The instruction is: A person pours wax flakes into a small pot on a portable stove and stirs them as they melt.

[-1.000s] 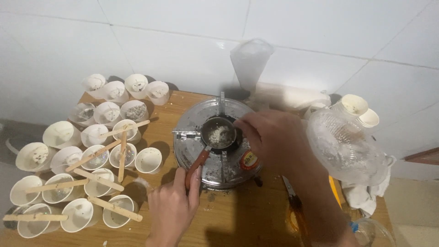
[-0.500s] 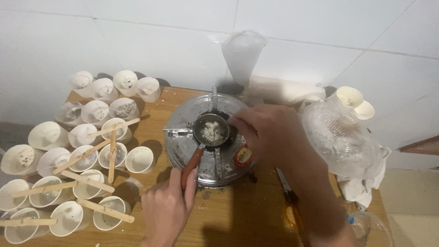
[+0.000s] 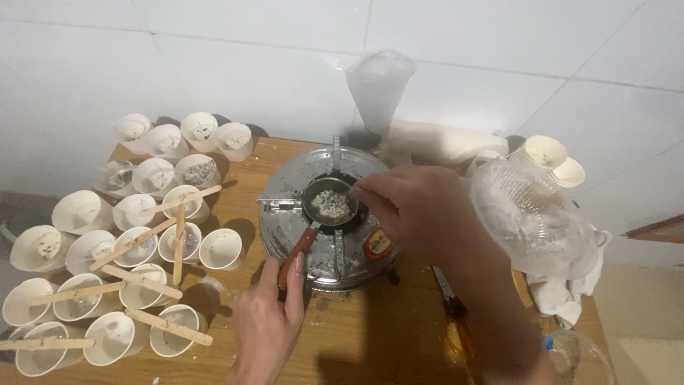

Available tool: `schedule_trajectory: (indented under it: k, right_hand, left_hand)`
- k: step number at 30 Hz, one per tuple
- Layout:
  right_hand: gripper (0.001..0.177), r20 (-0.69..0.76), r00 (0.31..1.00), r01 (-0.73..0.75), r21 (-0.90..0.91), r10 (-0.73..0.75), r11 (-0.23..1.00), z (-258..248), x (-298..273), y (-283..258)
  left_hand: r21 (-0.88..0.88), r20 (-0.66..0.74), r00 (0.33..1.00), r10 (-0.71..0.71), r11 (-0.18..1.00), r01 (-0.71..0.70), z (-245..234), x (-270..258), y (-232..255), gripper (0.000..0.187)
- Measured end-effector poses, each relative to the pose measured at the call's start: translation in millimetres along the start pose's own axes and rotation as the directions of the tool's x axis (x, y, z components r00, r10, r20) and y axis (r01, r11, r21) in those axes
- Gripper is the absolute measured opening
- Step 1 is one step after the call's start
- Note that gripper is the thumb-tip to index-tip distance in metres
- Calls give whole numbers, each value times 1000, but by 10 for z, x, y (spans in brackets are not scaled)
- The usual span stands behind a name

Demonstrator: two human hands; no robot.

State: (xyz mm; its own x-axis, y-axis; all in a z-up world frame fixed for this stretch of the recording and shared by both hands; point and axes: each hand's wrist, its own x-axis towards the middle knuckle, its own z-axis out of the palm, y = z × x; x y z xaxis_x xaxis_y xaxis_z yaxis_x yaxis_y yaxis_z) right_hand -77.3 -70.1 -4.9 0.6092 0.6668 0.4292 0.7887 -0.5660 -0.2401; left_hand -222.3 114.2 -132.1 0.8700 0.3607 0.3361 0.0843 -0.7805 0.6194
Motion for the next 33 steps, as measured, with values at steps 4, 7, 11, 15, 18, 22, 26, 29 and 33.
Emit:
schedule_trajectory:
  k: [4,7,11,15,18,22,26,29,33]
  right_hand:
    - [20,-14,1000,13,-43,-14,999,-22,-12,-35]
    - [17,-92,993,77,-30,-79,997,-63,-23,-46]
    - [12,-189,971,146,-33,-150,989,-120,-23,-40]
    - [13,-148,979,134,-32,-138,990,-136,-24,-32]
    - [12,-117,986,121,1,-120,993,-118,-21,-18]
    - [12,-169,973,159,-17,-160,987,-130,-6,-16]
    - [12,-221,961,165,-27,-167,986,-156,8,-36]
    - [10,-244,953,182,-10,-179,983,-152,31,-37]
    - [8,-257,945,204,-27,-204,979,-140,37,-17]
  left_hand:
    - [-33,3,1000,-14,999,14,4,4,6,28]
    - [-173,26,1000,8,985,-4,-39,37,18,29]
    - [-159,67,998,-17,987,27,-113,82,21,31]
    - [-46,49,999,21,999,-19,-126,105,-74,26]
    - [-181,159,985,-67,979,96,-326,209,41,31]
    - [-170,34,996,88,982,-81,-300,240,-38,26]
    - [-168,57,998,-10,986,19,-348,289,-12,34]
    - [-169,68,997,-20,985,32,-385,332,6,33]
    - [-203,30,999,29,979,-23,-418,358,-12,32]
